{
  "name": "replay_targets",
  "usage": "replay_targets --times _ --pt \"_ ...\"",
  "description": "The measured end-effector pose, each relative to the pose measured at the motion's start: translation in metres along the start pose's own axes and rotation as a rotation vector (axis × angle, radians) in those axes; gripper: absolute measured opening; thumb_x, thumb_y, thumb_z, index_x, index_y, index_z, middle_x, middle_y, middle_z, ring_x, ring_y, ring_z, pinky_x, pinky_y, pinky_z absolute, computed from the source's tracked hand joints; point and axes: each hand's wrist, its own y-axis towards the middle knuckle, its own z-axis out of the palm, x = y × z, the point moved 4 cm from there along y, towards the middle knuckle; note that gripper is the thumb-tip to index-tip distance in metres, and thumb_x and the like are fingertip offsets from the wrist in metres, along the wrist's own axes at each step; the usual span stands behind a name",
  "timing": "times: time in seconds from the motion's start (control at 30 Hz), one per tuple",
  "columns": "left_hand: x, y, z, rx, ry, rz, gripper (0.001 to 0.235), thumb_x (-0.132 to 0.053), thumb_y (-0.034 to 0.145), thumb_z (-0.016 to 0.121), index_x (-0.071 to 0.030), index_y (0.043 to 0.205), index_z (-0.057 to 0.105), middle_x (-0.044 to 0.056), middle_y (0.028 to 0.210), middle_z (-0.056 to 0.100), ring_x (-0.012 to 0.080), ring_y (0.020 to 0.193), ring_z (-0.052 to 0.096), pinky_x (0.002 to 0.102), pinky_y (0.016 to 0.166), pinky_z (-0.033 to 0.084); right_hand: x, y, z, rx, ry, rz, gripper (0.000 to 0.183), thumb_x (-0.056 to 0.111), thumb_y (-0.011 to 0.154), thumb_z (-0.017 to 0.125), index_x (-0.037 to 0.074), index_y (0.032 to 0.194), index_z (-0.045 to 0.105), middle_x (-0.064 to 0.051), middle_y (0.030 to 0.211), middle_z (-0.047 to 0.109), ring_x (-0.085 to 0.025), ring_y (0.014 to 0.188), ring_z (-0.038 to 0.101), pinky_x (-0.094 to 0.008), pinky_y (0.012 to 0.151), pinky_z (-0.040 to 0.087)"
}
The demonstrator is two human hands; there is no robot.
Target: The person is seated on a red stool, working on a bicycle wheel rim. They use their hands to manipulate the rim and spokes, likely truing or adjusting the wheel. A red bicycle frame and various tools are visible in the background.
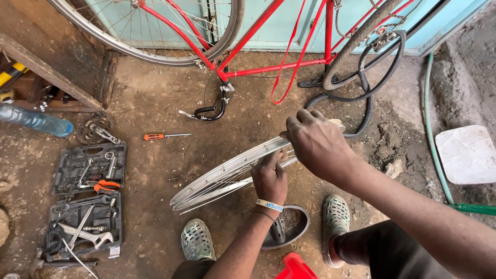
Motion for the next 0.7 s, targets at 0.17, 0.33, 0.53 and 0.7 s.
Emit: replay_targets --times 0.17,0.33,0.53,0.7 --pt "-0.003 -0.003 0.000 -0.003 0.036 0.018 0.037 0.013 0.080 0.063 -0.009 0.106 0.077 0.013 0.082 0.077 0.0324 0.075 0.077 0.042 0.064 0.064 -0.019 0.004 0.044 0.004 0.017 -0.118 0.025 -0.011 0.091 0.049 -0.006 0.104 0.069 -0.025 0.099 0.070 -0.036 0.110 0.069 -0.055 0.112 0.043" --pt "-0.009 0.000 -0.002 -0.005 0.010 0.021 0.036 0.014 0.081 0.062 -0.007 0.106 0.077 0.016 0.083 0.076 0.0355 0.076 0.077 0.044 0.064 0.065 -0.003 -0.001 0.008 0.039 -0.006 0.043 0.021 0.008 0.099 0.057 -0.002 0.114 0.070 -0.023 0.097 0.071 -0.035 0.098 0.074 -0.048 0.093 0.058" --pt "-0.007 0.000 -0.002 0.001 -0.030 -0.001 0.037 0.012 0.083 0.061 -0.010 0.107 0.077 0.014 0.082 0.076 0.0335 0.077 0.077 0.041 0.066 0.066 -0.011 -0.002 0.024 0.078 0.030 -0.042 0.028 -0.011 0.091 0.048 -0.007 0.113 0.065 -0.024 0.096 0.072 -0.037 0.107 0.072 -0.055 0.109 0.047" --pt "-0.005 0.000 -0.002 -0.002 0.011 0.014 0.039 0.012 0.081 0.062 -0.012 0.108 0.077 0.012 0.081 0.076 0.0322 0.076 0.077 0.042 0.066 0.065 -0.009 -0.004 0.006 0.097 -0.017 0.056 0.022 0.009 0.098 0.058 0.000 0.115 0.070 -0.020 0.094 0.072 -0.034 0.099 0.074 -0.046 0.093 0.058"
